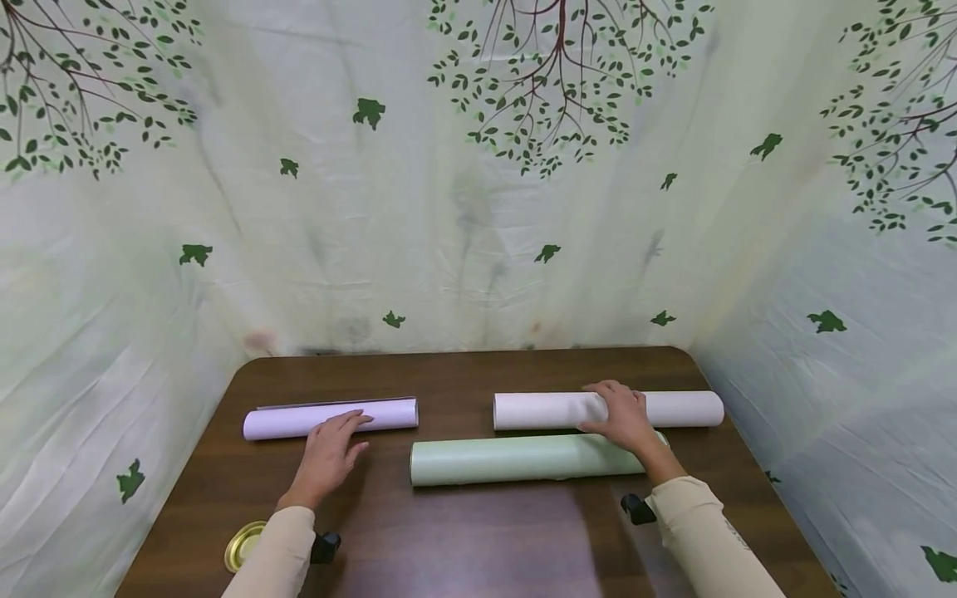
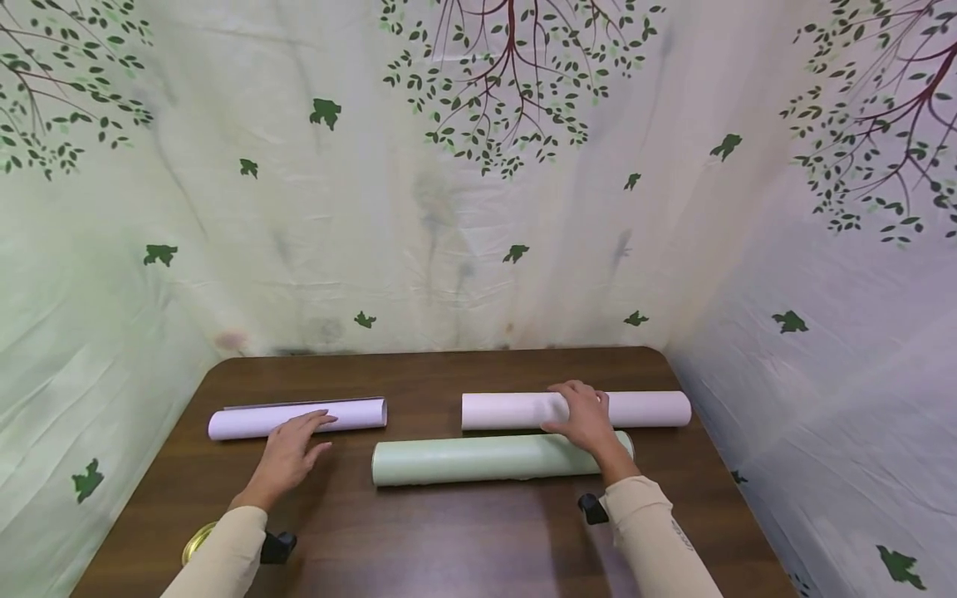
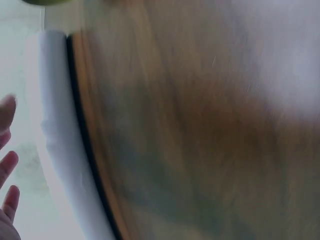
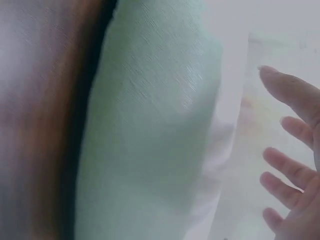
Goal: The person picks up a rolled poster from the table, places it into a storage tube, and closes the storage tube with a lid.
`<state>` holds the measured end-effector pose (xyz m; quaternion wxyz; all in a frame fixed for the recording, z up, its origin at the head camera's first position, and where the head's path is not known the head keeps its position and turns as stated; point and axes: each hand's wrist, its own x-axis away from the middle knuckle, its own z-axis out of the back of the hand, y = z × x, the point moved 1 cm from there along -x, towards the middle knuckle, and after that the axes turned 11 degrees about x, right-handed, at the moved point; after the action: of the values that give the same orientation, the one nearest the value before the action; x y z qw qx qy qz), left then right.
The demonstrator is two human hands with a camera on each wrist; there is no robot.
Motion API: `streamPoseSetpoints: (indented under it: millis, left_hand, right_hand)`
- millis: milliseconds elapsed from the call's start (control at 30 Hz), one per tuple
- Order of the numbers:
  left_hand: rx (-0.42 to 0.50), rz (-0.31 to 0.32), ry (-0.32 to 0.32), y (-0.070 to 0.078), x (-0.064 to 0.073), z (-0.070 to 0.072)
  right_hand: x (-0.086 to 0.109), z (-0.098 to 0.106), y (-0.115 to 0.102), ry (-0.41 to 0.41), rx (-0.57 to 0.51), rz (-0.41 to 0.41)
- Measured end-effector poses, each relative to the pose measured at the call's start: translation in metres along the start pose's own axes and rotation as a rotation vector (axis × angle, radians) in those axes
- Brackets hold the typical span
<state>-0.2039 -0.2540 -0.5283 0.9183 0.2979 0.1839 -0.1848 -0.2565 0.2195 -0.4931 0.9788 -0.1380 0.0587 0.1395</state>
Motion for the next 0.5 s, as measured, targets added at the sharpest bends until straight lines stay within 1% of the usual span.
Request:
streamPoseSetpoints:
  millis: [200, 300, 500]
  left_hand:
    - [-0.036, 0.020, -0.031, -0.022, -0.006, 0.008]
    - [-0.047, 0.032, -0.053, -0.030, -0.010, 0.015]
    - [-0.022, 0.113, -0.094, -0.041, -0.020, 0.030]
  right_hand:
    - [-0.009, 0.006, 0.004, -0.041, 0.029, 0.025]
    - [-0.013, 0.006, 0.008, -0.081, 0.035, 0.029]
    - [-0.023, 0.003, 0.018, -0.172, 0.033, 0.013]
